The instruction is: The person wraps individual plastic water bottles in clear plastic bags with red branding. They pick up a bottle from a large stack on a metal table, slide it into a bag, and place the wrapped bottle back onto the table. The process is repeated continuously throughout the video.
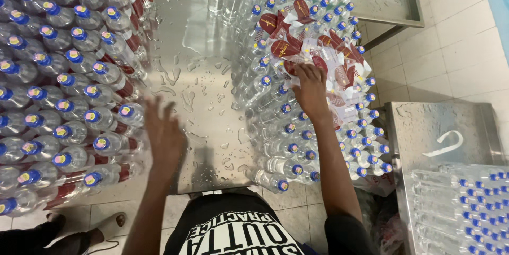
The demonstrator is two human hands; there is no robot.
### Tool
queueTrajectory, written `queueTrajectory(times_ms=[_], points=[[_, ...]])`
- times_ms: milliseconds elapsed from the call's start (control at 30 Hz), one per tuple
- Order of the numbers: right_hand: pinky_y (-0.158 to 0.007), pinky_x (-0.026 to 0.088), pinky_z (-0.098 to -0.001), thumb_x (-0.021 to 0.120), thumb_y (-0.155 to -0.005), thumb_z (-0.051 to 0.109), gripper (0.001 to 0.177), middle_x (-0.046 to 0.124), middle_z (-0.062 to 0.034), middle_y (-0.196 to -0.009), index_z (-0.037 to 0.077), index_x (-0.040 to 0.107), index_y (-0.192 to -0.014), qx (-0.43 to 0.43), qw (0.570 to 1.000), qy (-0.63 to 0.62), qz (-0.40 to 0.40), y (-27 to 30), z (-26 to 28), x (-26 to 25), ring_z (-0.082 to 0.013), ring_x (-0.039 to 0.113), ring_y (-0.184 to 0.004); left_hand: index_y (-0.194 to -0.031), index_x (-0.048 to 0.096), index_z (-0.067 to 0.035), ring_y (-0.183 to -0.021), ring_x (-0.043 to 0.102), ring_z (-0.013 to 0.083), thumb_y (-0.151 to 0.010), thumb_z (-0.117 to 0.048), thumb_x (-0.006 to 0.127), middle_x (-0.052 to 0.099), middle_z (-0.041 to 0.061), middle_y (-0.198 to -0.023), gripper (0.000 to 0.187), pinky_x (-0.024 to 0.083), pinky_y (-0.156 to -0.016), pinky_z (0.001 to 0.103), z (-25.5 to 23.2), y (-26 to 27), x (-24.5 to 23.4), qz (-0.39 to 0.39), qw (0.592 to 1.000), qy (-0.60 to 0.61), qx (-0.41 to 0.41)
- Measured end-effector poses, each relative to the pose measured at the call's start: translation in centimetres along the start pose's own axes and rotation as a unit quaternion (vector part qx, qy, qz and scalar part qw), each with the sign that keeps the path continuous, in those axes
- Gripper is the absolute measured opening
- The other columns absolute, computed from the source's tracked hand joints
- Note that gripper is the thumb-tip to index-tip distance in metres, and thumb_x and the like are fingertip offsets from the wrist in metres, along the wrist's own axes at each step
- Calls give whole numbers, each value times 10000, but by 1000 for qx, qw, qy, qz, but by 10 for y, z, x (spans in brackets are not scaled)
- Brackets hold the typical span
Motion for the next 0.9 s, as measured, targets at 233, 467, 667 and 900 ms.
queueTrajectory(times_ms=[233,467,667,900], points=[[-1331,237,-412,640,-1087,187,250,833,58,-1161,237,782,-1286,-71,995,38,-65,15,-13,23,-114,739,-1216,-1596,546,-297,-1608,300,444,-873,22,753,429,108,-1661,817,341,-1286,533,-161,119,105,324,877,329,130],[-755,512,-381,1002,-796,188,325,702,-70,-838,86,772,-1001,74,961,-250,-90,8,-34,-11,-260,650,-815,-1558,421,-194,-1481,420,407,-861,-574,849,358,180,-1571,902,435,-1178,583,-186,196,180,421,806,382,165],[-762,542,-282,1052,-745,369,346,737,40,-821,241,790,-931,255,902,-345,-42,13,-56,-21,-137,693,-812,-1520,444,-92,-1246,636,507,-893,-332,818,498,224,-1455,768,568,-1004,587,-186,187,176,383,805,415,182],[-769,572,-265,723,-1062,28,170,740,-61,-928,26,729,-1232,260,723,-621,-151,40,-10,-71,-122,662,-797,-1547,498,-161,-1096,755,458,-861,-309,871,562,133,-1528,795,602,-956,631,-79,150,174,381,862,331,31]])
Point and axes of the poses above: each hand's wrist, its own y-axis away from the middle knuckle, its own x-axis out of the palm, z = x × y, the point moved 8 cm from there along -y, towards the middle knuckle
